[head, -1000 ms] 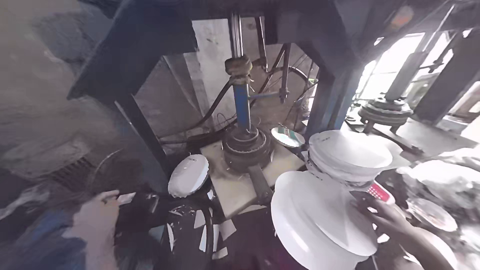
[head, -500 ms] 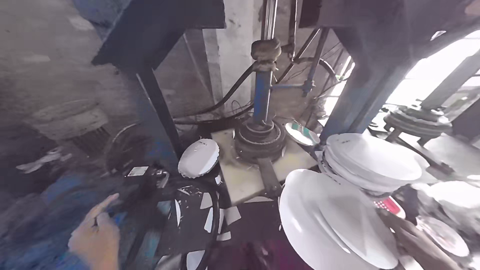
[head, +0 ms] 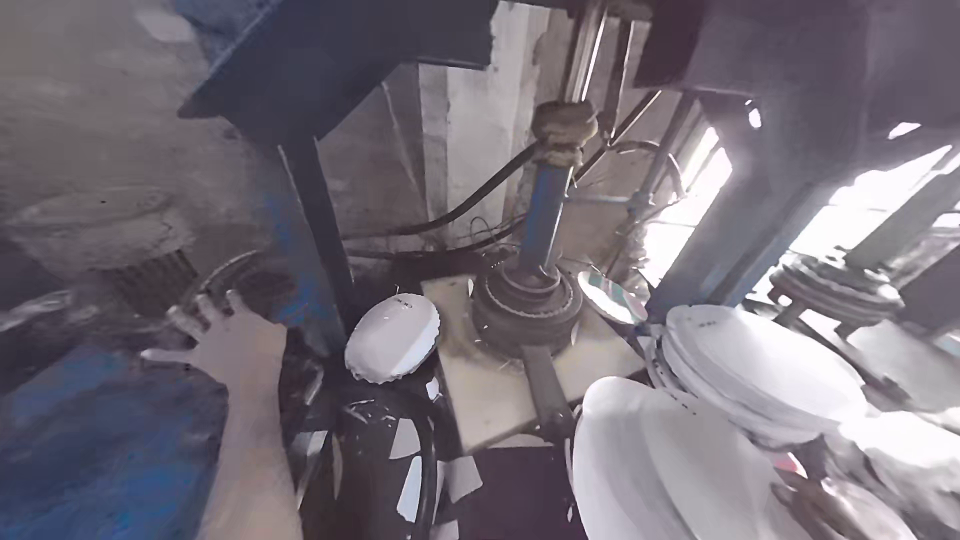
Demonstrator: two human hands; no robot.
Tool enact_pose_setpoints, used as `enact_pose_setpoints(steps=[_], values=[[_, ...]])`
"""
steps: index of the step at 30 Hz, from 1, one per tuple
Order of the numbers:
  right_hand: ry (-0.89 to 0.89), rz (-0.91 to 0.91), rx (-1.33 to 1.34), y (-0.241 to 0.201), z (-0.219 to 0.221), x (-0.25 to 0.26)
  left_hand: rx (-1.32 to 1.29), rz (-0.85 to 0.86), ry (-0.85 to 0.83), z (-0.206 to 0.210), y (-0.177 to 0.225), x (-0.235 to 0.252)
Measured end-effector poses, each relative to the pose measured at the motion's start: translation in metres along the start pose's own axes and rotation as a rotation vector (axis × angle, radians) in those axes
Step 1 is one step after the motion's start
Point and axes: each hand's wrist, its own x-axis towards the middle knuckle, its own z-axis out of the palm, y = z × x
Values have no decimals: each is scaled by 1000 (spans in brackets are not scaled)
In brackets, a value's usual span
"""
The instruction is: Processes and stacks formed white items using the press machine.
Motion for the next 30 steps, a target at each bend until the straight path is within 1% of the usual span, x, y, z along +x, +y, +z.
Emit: enact_pose_setpoints(steps=[1,2,4,6,11,14,16,17,20,23,24,26,27,28,30], values=[[10,-13,63,6,0,2,-61,157,431,57,-25,28],[18,-18,116,5,1,3,-73,170,441,70,-35,41],[62,-60,235,-4,4,4,-52,102,300,56,-31,36],[42,-116,325,-9,2,8,-87,65,206,28,-17,15],[37,-247,592,-12,4,18,-112,78,144,5,-8,-8],[140,-201,659,-29,16,15,-107,70,114,-1,-5,-12],[174,-184,745,-35,20,12,-89,54,90,-2,-5,-12],[229,-165,781,-41,23,9,-87,54,93,-1,-6,-12],[460,-124,775,-60,32,-3,-104,78,119,5,-8,-10],[567,-53,666,-90,42,-15,-74,57,94,10,-10,-2],[536,-87,640,-89,41,-15,-63,53,95,12,-10,-1],[327,-241,593,-82,36,-15,-67,60,100,11,-11,-2],[257,-284,587,-87,37,-16,-74,63,91,8,-10,-5],[209,-313,612,-91,39,-17,-84,65,78,3,-8,-9],[195,-319,692,-98,44,-18,-84,62,50,-4,-6,-14]])
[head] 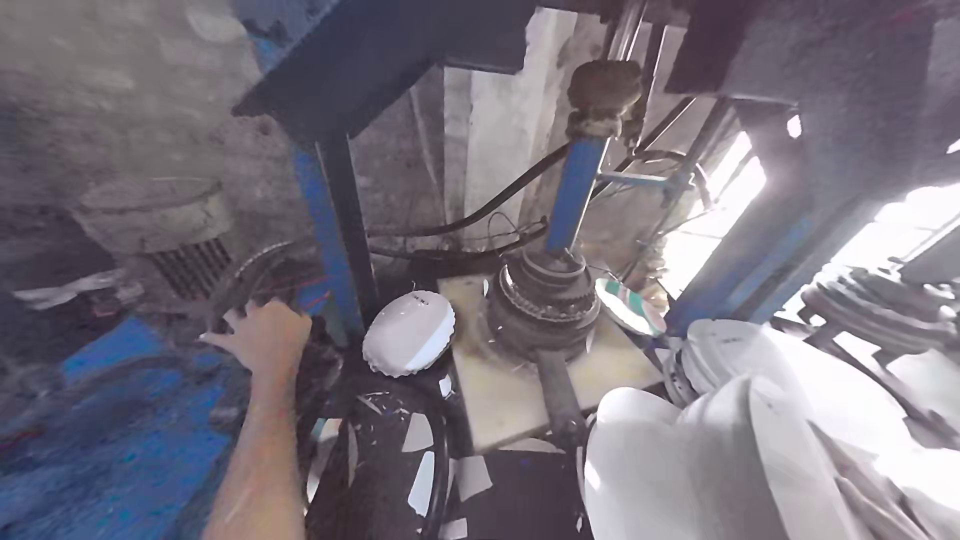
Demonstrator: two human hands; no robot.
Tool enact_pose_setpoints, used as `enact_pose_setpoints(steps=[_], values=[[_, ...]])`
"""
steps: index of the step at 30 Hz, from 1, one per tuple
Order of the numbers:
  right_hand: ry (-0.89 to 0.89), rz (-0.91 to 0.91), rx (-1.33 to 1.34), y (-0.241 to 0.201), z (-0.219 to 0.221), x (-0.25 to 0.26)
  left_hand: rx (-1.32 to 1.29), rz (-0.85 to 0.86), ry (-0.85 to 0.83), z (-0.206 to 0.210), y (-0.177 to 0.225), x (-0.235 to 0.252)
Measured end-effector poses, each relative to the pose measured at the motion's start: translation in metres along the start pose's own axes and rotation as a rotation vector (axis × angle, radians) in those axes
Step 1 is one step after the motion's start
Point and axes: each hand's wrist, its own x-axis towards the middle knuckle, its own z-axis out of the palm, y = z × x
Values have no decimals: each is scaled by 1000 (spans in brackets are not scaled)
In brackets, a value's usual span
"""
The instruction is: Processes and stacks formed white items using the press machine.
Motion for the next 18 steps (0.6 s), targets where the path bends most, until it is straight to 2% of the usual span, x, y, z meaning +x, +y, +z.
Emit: enact_pose_setpoints(steps=[5,11,14,16,18], values=[[-140,-3,30,9,-16,0,-37,-1,-4,3,-1,3],[-169,52,12,-4,5,-13,-82,-24,-137,-22,12,-20],[-258,63,15,-11,15,-19,-119,-39,-2,-12,3,-12],[-324,48,5,-8,13,-17,-230,32,234,-16,-14,-31],[-344,54,33,-12,25,-18,-374,224,548,-38,-23,-86]])
